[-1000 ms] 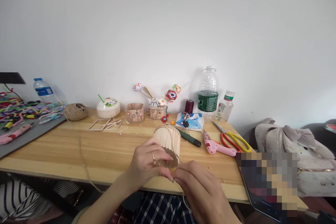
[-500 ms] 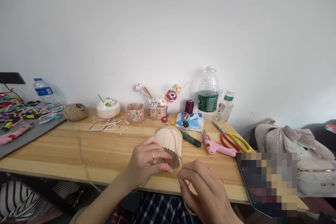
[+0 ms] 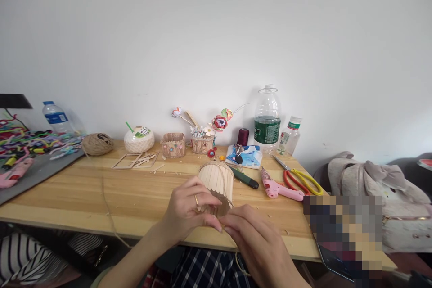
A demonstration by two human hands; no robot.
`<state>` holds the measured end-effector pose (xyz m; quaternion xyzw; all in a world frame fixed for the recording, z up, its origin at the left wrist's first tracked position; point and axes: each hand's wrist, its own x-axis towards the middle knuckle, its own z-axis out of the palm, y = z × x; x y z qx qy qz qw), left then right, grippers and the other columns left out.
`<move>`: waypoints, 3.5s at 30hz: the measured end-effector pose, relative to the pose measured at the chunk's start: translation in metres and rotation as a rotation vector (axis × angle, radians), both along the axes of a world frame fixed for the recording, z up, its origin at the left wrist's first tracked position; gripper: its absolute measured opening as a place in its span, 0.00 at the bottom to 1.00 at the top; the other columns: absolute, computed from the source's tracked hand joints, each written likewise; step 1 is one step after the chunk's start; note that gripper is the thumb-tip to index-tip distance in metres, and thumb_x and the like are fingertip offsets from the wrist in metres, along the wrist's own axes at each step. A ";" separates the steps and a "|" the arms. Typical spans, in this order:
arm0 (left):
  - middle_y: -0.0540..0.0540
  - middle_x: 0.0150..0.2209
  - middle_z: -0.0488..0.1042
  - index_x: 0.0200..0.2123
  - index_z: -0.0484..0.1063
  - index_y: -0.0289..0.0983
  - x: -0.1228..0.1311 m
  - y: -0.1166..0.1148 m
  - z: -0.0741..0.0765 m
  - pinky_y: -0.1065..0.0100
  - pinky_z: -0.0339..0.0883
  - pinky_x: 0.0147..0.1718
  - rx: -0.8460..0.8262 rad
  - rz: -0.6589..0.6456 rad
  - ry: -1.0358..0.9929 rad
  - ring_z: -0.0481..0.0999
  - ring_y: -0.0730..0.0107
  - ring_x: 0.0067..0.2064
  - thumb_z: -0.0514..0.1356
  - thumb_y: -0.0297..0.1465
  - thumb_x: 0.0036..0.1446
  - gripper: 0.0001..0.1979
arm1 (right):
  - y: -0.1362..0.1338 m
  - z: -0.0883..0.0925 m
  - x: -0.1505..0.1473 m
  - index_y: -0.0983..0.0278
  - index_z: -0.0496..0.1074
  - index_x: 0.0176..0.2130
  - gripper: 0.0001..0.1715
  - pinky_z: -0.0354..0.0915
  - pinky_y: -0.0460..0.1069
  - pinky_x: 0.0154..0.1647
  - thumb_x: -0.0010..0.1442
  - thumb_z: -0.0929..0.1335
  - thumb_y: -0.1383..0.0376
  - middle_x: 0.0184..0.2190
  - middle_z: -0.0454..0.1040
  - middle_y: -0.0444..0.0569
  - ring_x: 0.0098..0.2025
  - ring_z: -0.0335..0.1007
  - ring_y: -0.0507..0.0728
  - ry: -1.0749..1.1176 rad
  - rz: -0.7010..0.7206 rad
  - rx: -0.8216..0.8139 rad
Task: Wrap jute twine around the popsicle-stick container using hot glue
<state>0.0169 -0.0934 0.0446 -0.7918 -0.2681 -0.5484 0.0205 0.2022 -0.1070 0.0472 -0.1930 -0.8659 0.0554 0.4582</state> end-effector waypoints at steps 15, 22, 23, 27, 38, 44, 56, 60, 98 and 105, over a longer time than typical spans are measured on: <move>0.46 0.23 0.76 0.31 0.74 0.35 -0.003 0.005 -0.003 0.69 0.65 0.28 0.233 0.177 0.076 0.69 0.67 0.28 0.55 0.54 0.46 0.27 | -0.007 0.004 0.000 0.64 0.68 0.37 0.11 0.67 0.44 0.29 0.65 0.58 0.70 0.30 0.74 0.49 0.30 0.69 0.51 -0.047 0.019 0.002; 0.47 0.24 0.77 0.33 0.74 0.35 -0.009 0.007 -0.004 0.69 0.65 0.29 0.313 0.250 0.218 0.70 0.67 0.29 0.55 0.54 0.48 0.27 | -0.006 0.002 0.000 0.65 0.68 0.35 0.12 0.65 0.44 0.27 0.63 0.58 0.73 0.26 0.72 0.48 0.28 0.68 0.51 -0.113 -0.047 0.061; 0.47 0.24 0.77 0.33 0.74 0.35 -0.009 0.008 -0.004 0.69 0.65 0.29 0.318 0.258 0.234 0.70 0.67 0.29 0.55 0.54 0.48 0.27 | -0.006 0.000 0.000 0.65 0.68 0.33 0.12 0.64 0.44 0.26 0.63 0.58 0.73 0.25 0.71 0.47 0.27 0.67 0.51 -0.120 -0.070 0.085; 0.47 0.23 0.76 0.32 0.73 0.35 -0.009 0.008 -0.005 0.70 0.63 0.26 0.344 0.283 0.296 0.69 0.68 0.27 0.53 0.54 0.50 0.27 | -0.001 -0.010 -0.003 0.64 0.66 0.29 0.12 0.60 0.45 0.23 0.61 0.58 0.74 0.23 0.68 0.46 0.24 0.64 0.51 -0.140 -0.116 0.144; 0.48 0.24 0.75 0.35 0.73 0.34 -0.025 0.011 -0.002 0.70 0.66 0.28 0.376 0.374 0.562 0.72 0.68 0.28 0.55 0.48 0.56 0.21 | -0.003 -0.008 0.007 0.61 0.59 0.29 0.12 0.59 0.43 0.23 0.52 0.58 0.78 0.22 0.64 0.42 0.24 0.62 0.49 0.037 -0.018 0.016; 0.47 0.29 0.78 0.37 0.74 0.37 -0.033 0.019 -0.010 0.69 0.66 0.30 0.112 0.284 0.267 0.73 0.68 0.31 0.57 0.26 0.59 0.06 | 0.000 0.002 0.023 0.61 0.55 0.26 0.14 0.57 0.44 0.19 0.60 0.54 0.74 0.20 0.60 0.42 0.21 0.59 0.49 0.176 -0.099 -0.103; 0.37 0.52 0.72 0.50 0.68 0.36 -0.044 0.073 -0.012 0.60 0.69 0.46 -0.624 0.114 -0.118 0.71 0.58 0.54 0.56 0.35 0.59 0.16 | 0.064 -0.025 0.000 0.64 0.66 0.45 0.14 0.69 0.54 0.40 0.65 0.59 0.59 0.39 0.75 0.53 0.42 0.72 0.58 0.053 -0.355 -0.452; 0.34 0.50 0.73 0.50 0.67 0.33 -0.037 0.082 -0.018 0.58 0.72 0.41 -0.815 0.002 -0.122 0.75 0.53 0.50 0.65 0.39 0.49 0.26 | 0.066 -0.038 -0.015 0.66 0.65 0.45 0.16 0.66 0.59 0.47 0.62 0.62 0.57 0.43 0.72 0.56 0.48 0.68 0.61 0.015 -0.359 -0.416; 0.39 0.57 0.68 0.56 0.66 0.41 -0.018 0.018 -0.012 0.48 0.56 0.58 -0.527 0.009 0.318 0.65 0.48 0.58 0.68 0.48 0.37 0.41 | 0.028 -0.053 -0.007 0.60 0.63 0.31 0.12 0.67 0.47 0.40 0.65 0.59 0.61 0.41 0.68 0.49 0.44 0.67 0.54 0.374 -0.207 -0.527; 0.42 0.56 0.69 0.54 0.68 0.42 -0.021 0.029 -0.004 0.50 0.55 0.59 -0.553 0.048 0.482 0.66 0.53 0.58 0.71 0.38 0.39 0.36 | 0.050 -0.040 0.040 0.61 0.65 0.36 0.13 0.67 0.49 0.39 0.66 0.56 0.63 0.39 0.73 0.51 0.40 0.71 0.56 -0.120 -0.483 -0.341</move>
